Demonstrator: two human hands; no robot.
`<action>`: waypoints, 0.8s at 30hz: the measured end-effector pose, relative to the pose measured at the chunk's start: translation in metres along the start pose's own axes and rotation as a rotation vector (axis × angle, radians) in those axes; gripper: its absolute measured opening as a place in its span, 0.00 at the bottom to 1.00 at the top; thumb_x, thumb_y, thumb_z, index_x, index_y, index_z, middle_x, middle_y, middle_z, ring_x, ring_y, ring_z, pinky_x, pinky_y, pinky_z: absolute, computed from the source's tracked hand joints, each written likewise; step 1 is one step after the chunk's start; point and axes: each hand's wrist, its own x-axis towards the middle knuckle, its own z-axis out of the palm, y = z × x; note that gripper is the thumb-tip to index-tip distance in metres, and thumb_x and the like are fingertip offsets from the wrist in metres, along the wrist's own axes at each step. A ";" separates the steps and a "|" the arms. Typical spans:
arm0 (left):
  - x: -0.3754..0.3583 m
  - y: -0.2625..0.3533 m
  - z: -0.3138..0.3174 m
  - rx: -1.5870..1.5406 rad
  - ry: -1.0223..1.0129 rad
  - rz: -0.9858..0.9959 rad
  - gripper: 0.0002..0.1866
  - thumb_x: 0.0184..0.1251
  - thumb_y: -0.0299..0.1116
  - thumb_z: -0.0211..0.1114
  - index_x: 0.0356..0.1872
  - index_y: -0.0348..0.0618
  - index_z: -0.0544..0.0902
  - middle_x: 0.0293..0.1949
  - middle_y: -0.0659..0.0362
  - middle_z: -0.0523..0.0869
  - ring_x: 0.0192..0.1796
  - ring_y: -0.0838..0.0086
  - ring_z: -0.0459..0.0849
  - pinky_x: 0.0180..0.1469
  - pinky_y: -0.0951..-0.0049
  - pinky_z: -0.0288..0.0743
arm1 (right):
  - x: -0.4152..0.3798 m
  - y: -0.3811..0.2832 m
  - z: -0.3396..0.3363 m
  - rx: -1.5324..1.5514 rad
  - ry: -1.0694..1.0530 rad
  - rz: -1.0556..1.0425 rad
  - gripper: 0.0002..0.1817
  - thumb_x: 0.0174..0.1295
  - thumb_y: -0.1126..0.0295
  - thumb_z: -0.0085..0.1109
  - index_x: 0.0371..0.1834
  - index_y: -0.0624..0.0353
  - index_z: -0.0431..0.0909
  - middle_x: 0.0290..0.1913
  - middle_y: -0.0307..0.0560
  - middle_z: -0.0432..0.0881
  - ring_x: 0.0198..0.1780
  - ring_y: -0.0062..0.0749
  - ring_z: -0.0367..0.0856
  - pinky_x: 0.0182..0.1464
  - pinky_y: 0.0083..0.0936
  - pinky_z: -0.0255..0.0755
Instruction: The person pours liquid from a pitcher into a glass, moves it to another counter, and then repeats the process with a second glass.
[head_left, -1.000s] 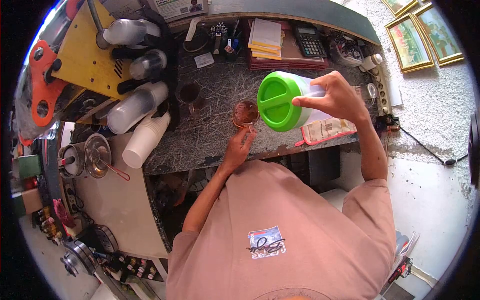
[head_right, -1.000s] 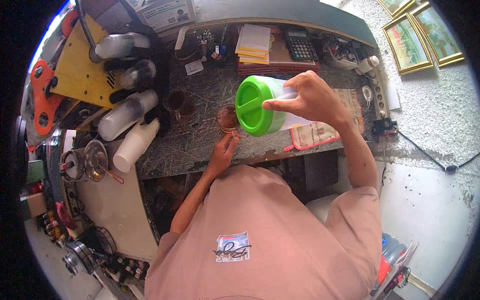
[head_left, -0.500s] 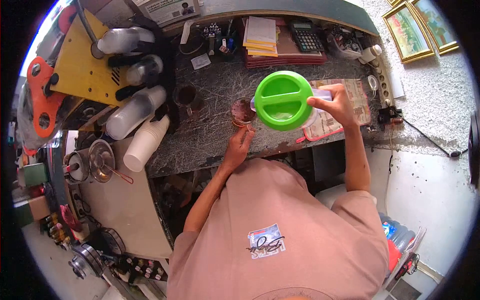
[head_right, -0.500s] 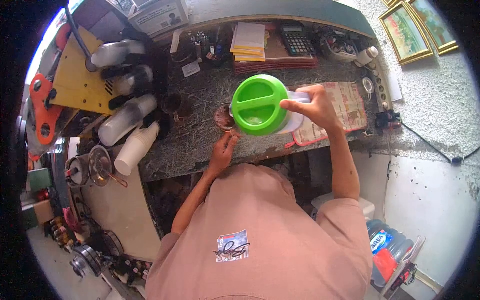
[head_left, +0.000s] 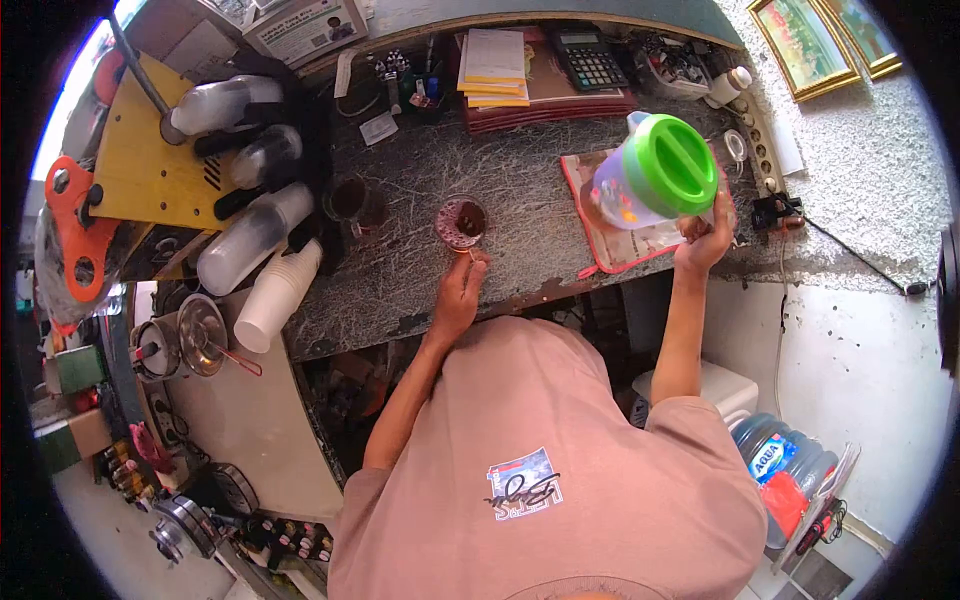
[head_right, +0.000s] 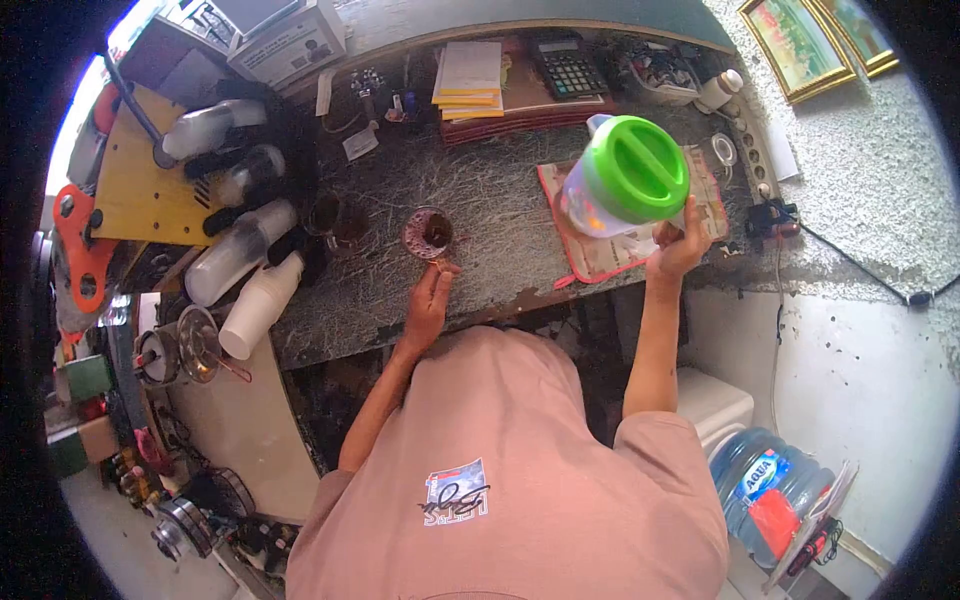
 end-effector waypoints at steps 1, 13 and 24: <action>0.000 0.002 0.001 0.010 0.004 -0.005 0.15 0.82 0.40 0.51 0.50 0.37 0.79 0.44 0.51 0.85 0.48 0.63 0.84 0.53 0.66 0.74 | 0.002 0.003 -0.002 -0.005 0.073 -0.028 0.17 0.72 0.61 0.56 0.28 0.60 0.80 0.18 0.33 0.71 0.13 0.15 0.58 0.17 0.20 0.47; -0.001 0.002 0.008 0.022 0.065 0.057 0.15 0.82 0.38 0.50 0.49 0.37 0.79 0.37 0.53 0.81 0.39 0.67 0.80 0.47 0.67 0.73 | 0.022 0.035 -0.021 -0.112 0.237 -0.061 0.18 0.75 0.58 0.52 0.33 0.59 0.81 0.19 0.33 0.71 0.16 0.16 0.61 0.19 0.20 0.50; -0.003 0.013 0.009 0.079 0.251 -0.019 0.12 0.73 0.36 0.63 0.47 0.37 0.82 0.42 0.52 0.84 0.40 0.65 0.84 0.39 0.66 0.76 | 0.008 0.044 -0.026 -0.604 0.258 -0.432 0.20 0.76 0.58 0.50 0.40 0.67 0.76 0.39 0.47 0.77 0.42 0.31 0.76 0.47 0.30 0.70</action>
